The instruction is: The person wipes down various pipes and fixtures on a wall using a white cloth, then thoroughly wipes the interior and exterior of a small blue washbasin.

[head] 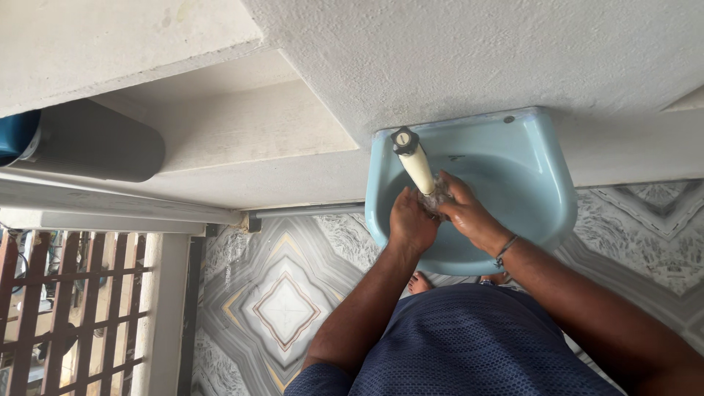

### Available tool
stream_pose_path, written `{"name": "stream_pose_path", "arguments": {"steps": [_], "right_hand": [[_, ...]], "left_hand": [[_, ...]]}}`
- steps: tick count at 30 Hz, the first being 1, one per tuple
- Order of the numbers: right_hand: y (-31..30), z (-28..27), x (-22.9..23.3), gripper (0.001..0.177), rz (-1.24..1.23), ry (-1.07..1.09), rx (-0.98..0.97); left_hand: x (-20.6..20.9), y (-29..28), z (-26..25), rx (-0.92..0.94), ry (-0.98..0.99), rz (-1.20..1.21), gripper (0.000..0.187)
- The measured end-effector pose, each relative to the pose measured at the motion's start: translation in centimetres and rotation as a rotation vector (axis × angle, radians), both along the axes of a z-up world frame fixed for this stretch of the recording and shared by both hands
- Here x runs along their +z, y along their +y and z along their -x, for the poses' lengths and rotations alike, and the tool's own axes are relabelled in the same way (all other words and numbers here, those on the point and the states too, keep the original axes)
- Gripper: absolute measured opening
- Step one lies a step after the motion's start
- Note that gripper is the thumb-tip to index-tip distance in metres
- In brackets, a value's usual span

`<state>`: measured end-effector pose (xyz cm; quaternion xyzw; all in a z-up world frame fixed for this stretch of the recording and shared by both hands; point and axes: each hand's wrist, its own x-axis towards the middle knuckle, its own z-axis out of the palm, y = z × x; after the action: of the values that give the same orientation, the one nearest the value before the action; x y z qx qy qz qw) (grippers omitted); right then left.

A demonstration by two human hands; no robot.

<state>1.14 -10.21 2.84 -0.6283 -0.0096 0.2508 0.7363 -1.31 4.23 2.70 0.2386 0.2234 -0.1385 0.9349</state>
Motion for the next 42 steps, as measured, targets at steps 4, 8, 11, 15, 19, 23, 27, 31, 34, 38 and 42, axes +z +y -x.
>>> {"name": "stream_pose_path", "arguments": {"steps": [4, 8, 11, 15, 19, 23, 27, 31, 34, 38, 42], "right_hand": [[0.4, -1.1, 1.1, 0.075, 0.115, 0.135, 0.054], [1.5, -1.5, 1.1, 0.053, -0.079, 0.306, 0.112], [1.3, -2.3, 0.3, 0.037, -0.088, 0.454, 0.12], [1.9, -3.0, -2.5, 0.024, -0.249, 0.536, 0.087], [2.2, -3.7, -4.1, 0.019, -0.133, 0.557, 0.013], [2.9, -3.9, -4.2, 0.013, -0.068, 0.629, 0.085], [2.9, -3.4, -4.3, 0.022, 0.031, 0.598, 0.09], [1.2, -2.2, -1.6, 0.031, -0.12, 0.406, -0.117], [-0.6, 0.0, 1.8, 0.029, -0.164, 0.411, -0.148], [-1.4, 2.8, 5.2, 0.047, 0.136, -0.308, 0.033], [-2.0, 2.2, 5.6, 0.032, -0.01, 0.208, -0.029]], "left_hand": [[1.9, 0.6, 1.5, -0.075, 0.0, -0.092, 0.07], [3.3, 0.9, 2.4, -0.104, -0.064, -0.201, 0.078], [3.7, 1.0, 3.5, -0.156, -0.091, -0.268, 0.079], [4.7, 1.3, 4.1, -0.197, 0.039, -0.34, 0.065], [6.5, 1.2, 4.3, -0.089, -0.008, -0.542, 0.065], [6.5, 1.3, 4.4, -0.036, 0.08, -0.602, 0.072], [5.2, 0.0, 3.9, -0.004, 0.152, -0.383, 0.078], [5.5, -1.1, 3.3, -0.083, 0.278, -0.169, 0.078], [6.0, -1.2, 3.7, -0.179, 0.154, -0.077, 0.088], [8.5, -0.4, 4.6, -0.362, -0.037, -0.043, 0.103], [13.1, 3.7, 4.0, -0.716, -0.294, -0.685, 0.087]]}}
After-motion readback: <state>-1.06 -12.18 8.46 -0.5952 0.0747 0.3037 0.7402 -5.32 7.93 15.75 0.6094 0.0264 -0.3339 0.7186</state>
